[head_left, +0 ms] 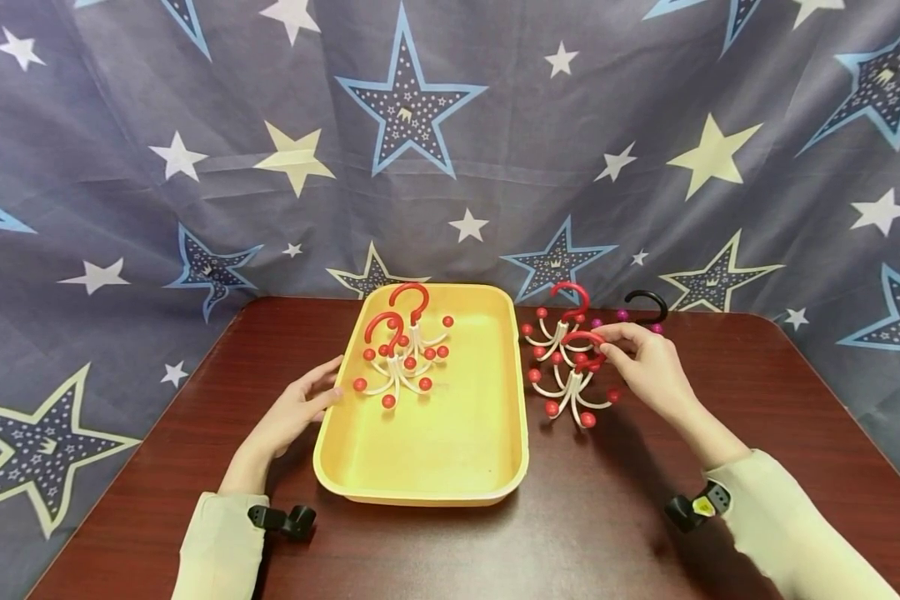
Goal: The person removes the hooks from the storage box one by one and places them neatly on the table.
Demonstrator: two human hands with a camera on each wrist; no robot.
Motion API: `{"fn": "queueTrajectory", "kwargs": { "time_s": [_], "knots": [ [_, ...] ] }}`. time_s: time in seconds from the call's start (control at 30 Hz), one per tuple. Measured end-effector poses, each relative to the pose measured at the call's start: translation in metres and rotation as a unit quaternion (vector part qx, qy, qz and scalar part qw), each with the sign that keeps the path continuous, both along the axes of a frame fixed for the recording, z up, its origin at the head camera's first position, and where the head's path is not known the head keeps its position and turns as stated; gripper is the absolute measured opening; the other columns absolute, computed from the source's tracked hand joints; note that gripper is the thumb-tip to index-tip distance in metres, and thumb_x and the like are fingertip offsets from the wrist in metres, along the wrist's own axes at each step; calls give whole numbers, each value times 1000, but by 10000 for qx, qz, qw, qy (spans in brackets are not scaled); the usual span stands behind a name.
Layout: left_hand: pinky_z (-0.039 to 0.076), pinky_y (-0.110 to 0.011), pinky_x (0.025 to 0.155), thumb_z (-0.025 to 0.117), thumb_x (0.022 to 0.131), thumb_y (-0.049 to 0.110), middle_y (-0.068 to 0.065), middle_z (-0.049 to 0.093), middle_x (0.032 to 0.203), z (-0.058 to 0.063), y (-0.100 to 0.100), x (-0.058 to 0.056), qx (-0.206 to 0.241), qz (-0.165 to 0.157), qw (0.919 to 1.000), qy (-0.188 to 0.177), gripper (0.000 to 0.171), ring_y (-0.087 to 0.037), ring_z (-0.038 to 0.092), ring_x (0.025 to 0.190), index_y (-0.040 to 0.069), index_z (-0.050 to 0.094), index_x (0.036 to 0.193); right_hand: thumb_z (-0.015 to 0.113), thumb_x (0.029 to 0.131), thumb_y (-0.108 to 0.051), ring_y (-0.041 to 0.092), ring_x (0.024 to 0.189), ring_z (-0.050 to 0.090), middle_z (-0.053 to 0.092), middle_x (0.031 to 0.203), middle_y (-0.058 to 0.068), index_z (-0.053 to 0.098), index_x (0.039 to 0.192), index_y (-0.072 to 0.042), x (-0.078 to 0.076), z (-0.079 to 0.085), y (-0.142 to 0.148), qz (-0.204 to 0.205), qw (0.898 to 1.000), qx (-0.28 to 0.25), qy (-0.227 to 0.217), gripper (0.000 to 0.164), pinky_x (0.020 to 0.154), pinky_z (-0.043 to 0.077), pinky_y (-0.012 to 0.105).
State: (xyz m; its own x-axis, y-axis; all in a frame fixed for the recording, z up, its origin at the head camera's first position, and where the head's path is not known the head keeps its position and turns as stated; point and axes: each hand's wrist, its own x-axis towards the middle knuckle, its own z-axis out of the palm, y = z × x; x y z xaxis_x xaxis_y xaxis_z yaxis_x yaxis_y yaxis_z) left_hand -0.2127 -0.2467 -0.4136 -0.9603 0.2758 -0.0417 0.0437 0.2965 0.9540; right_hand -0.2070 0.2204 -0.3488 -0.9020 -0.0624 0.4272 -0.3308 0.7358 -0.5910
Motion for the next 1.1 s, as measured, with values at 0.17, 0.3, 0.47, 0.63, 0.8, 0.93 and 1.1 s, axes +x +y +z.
{"fn": "queueTrajectory", "kwargs": {
  "time_s": [0.17, 0.3, 0.47, 0.63, 0.8, 0.93, 1.1],
  "knots": [
    [53, -35, 76, 51, 93, 17, -26, 39, 135, 2, 0, 1, -45, 7, 10000, -2, 59, -38, 53, 109, 10, 23, 145, 63, 84, -8, 2, 72, 60, 69, 91, 7, 67, 102, -10, 0, -4, 0, 32, 9999, -92, 56, 18, 55, 40, 15],
    [53, -36, 76, 52, 93, 19, -25, 39, 135, 3, 1, 1, -66, 17, 10000, 10, 59, -37, 53, 108, 11, 24, 145, 63, 84, -9, -2, 71, 59, 69, 92, 7, 66, 102, -10, 1, -5, 0, 64, 9999, -124, 50, 18, 54, 40, 16],
    [53, -36, 76, 51, 93, 20, -25, 39, 136, 3, 1, 1, -46, -13, 10000, 5, 59, -38, 53, 109, 12, 23, 145, 63, 83, -9, 1, 74, 61, 68, 93, 7, 66, 101, -9, 2, -4, -1, 147, 9998, -102, 7, 18, 58, 43, 14],
    [53, -36, 76, 51, 93, 20, -25, 39, 135, 3, 1, 2, -68, 6, 10000, -9, 59, -37, 53, 109, 12, 23, 145, 62, 83, -8, 16, 80, 64, 68, 96, 7, 66, 103, -7, -1, 1, -9, 326, 9994, -28, 80, 20, 67, 49, 21],
    [54, -34, 76, 51, 93, 20, -25, 39, 136, 2, 0, 1, -74, 8, 10000, 20, 59, -37, 53, 109, 11, 24, 145, 60, 84, -7, 19, 85, 62, 66, 97, 7, 66, 102, -7, -9, 12, -27, 551, 9980, 101, 302, 19, 73, 51, 37],
    [54, -34, 75, 52, 93, 21, -25, 38, 136, 1, -1, 1, -33, -3, 10000, 46, 60, -36, 54, 108, 11, 24, 145, 60, 83, -10, 17, 82, 60, 66, 97, 4, 67, 101, -9, -17, 20, -50, 782, 9955, 231, 486, 19, 70, 48, 34],
    [54, -33, 75, 52, 93, 21, -25, 38, 136, 0, -1, 1, -2, -12, 10000, 44, 60, -36, 54, 108, 11, 23, 145, 61, 83, -9, 16, 82, 60, 65, 97, 4, 67, 101, -9, -27, 22, -80, 1152, 9921, 234, 433, 19, 70, 48, 30]
  ]
}}
